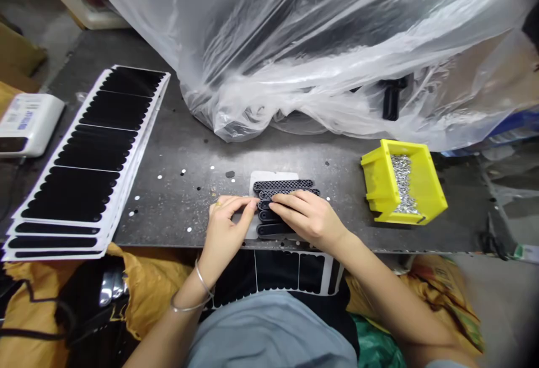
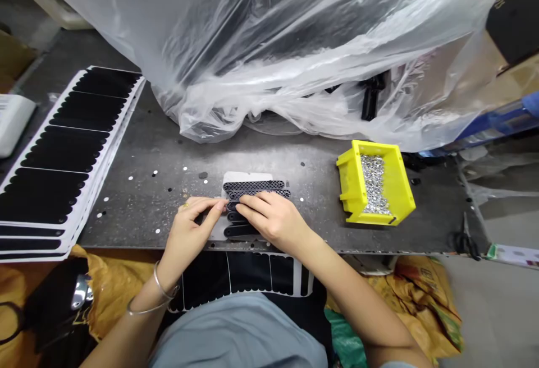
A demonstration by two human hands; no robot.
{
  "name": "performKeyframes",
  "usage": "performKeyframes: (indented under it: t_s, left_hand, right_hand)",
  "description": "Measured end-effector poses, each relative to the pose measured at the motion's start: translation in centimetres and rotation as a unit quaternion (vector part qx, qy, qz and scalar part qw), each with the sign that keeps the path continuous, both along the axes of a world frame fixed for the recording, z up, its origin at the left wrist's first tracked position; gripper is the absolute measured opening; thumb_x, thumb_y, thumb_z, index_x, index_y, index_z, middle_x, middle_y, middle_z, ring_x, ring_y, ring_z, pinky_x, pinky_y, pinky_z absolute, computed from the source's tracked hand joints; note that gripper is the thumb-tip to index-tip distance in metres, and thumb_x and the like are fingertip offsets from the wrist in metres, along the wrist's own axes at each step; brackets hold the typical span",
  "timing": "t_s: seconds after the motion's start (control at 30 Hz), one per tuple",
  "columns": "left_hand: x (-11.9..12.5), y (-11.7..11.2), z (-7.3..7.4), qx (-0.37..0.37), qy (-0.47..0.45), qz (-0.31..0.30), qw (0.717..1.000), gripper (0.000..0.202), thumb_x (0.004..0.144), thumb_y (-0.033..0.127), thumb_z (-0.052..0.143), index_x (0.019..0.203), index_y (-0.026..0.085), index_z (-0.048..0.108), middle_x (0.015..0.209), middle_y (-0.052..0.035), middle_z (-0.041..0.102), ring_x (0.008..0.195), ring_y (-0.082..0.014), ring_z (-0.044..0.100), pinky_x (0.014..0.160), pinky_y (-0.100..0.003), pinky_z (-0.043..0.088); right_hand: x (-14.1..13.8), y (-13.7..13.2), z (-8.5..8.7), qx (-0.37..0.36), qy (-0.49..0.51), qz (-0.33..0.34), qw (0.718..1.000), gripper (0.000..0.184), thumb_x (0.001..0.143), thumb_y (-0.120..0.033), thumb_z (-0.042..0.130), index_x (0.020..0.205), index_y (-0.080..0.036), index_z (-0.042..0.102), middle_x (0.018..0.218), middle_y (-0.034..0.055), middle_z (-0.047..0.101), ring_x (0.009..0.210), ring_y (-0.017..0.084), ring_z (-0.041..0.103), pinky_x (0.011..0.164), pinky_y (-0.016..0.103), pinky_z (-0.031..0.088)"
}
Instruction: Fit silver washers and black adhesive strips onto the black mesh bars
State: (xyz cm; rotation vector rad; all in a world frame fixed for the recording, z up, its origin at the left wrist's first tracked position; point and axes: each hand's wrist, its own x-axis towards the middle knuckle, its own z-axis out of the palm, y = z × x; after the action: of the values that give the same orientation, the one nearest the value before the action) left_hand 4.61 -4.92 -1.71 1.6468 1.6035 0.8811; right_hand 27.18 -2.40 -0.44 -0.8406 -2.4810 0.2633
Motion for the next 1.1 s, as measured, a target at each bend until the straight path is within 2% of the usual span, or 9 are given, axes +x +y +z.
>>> performKeyframes:
  t_s: [0.23, 0.4, 0.47, 0.53, 0.6, 0.67, 0.83, 1.0, 1.1]
  left_hand:
    - [0.0, 0.5, -0.2, -0.015, 0.005, 0.012, 1.0, 0.017, 0.095, 0.037, 0.066, 0.088, 0.026, 0.078, 0.09, -0.0006, 0.079, 0.094, -0.0223, 0.068, 0.098, -0.043, 0.042]
    - [0.6, 0.8, 0.2, -0.021, 0.029, 0.025, 0.999, 0.017, 0.092, 0.036, 0.068, 0.08, 0.025, 0.073, 0.086, -0.0002, 0.077, 0.092, -0.0225, 0.066, 0.101, -0.045, 0.038]
    - [0.8, 0.8, 0.3, -0.012, 0.047, 0.027, 0.998, 0.017, 0.091, 0.034, 0.067, 0.078, 0.024, 0.071, 0.085, 0.0001, 0.077, 0.092, -0.0226, 0.065, 0.102, -0.045, 0.035]
    - [0.8, 0.8, 0.4, 0.001, 0.057, 0.024, 0.998, 0.017, 0.091, 0.034, 0.066, 0.077, 0.024, 0.07, 0.084, 0.0002, 0.077, 0.092, -0.0227, 0.065, 0.102, -0.045, 0.034]
    - [0.7, 0.8, 0.3, 0.012, 0.059, 0.02, 0.998, 0.017, 0.091, 0.034, 0.066, 0.077, 0.024, 0.07, 0.084, 0.0003, 0.077, 0.09, -0.0227, 0.065, 0.101, -0.045, 0.034]
    - [0.6, 0.8, 0.1, 0.02, 0.057, 0.017, 0.998, 0.018, 0.091, 0.034, 0.066, 0.077, 0.024, 0.069, 0.083, 0.0004, 0.076, 0.09, -0.0228, 0.065, 0.1, -0.045, 0.034]
    - [0.5, 0.9, -0.3, 0.026, 0.069, 0.014, 0.997, 0.018, 0.092, 0.036, 0.066, 0.079, 0.025, 0.07, 0.084, 0.0008, 0.076, 0.09, -0.0226, 0.065, 0.1, -0.046, 0.035]
    - [0.0, 0.8, -0.4, 0.044, 0.093, -0.006, 0.995, 0.022, 0.095, 0.039, 0.065, 0.08, 0.024, 0.069, 0.084, -0.0002, 0.075, 0.088, -0.0238, 0.066, 0.097, -0.049, 0.04]
    - [0.0, 0.6, 0.3, 0.065, 0.121, -0.011, 0.99, 0.022, 0.099, 0.039, 0.061, 0.084, 0.023, 0.069, 0.09, -0.0028, 0.075, 0.095, -0.0269, 0.067, 0.102, -0.054, 0.039]
  right_hand:
    - [-0.4, 0.5, -0.4, 0.009, 0.003, -0.006, 1.0, 0.024, 0.102, -0.015, 0.057, 0.119, -0.021, 0.073, 0.118, 0.0086, 0.077, 0.088, 0.02, 0.064, 0.077, 0.037, 0.058]
    - [-0.4, 0.4, 0.2, -0.035, -0.018, -0.005, 0.999, 0.029, 0.103, -0.014, 0.054, 0.121, -0.024, 0.073, 0.124, 0.0089, 0.075, 0.091, 0.02, 0.064, 0.079, 0.038, 0.058]
    - [0.6, 0.2, 1.0, -0.079, -0.019, -0.019, 0.997, 0.027, 0.103, -0.018, 0.055, 0.124, -0.022, 0.073, 0.125, 0.0118, 0.073, 0.097, 0.022, 0.066, 0.083, 0.04, 0.059]
    - [2.2, 0.2, 1.8, -0.157, 0.009, -0.06, 0.986, 0.025, 0.103, -0.024, 0.059, 0.124, -0.022, 0.073, 0.117, 0.0119, 0.072, 0.098, 0.021, 0.067, 0.085, 0.039, 0.06]
    - [3.9, 0.1, 2.1, -0.235, 0.066, -0.11, 0.963, 0.021, 0.101, -0.029, 0.063, 0.117, -0.022, 0.075, 0.105, 0.0083, 0.073, 0.091, 0.019, 0.069, 0.08, 0.035, 0.06]
    - [5.1, 0.2, 1.8, -0.273, 0.12, -0.144, 0.944, 0.015, 0.099, -0.029, 0.065, 0.106, -0.023, 0.078, 0.097, 0.0056, 0.074, 0.084, 0.017, 0.069, 0.074, 0.032, 0.059]
    - [5.6, 0.2, 0.6, -0.256, 0.169, -0.16, 0.938, 0.013, 0.098, -0.025, 0.066, 0.1, -0.021, 0.078, 0.095, 0.0048, 0.074, 0.082, 0.015, 0.068, 0.07, 0.029, 0.055]
    - [5.4, 0.3, 0.8, -0.27, 0.154, -0.122, 0.943, 0.013, 0.098, -0.024, 0.065, 0.098, -0.021, 0.077, 0.091, 0.0044, 0.07, 0.081, 0.016, 0.066, 0.072, 0.029, 0.055]
    - [5.8, -0.3, 0.7, -0.191, 0.144, -0.152, 0.959, 0.014, 0.098, -0.024, 0.065, 0.103, -0.022, 0.078, 0.094, 0.0056, 0.063, 0.083, 0.017, 0.063, 0.076, 0.032, 0.055]
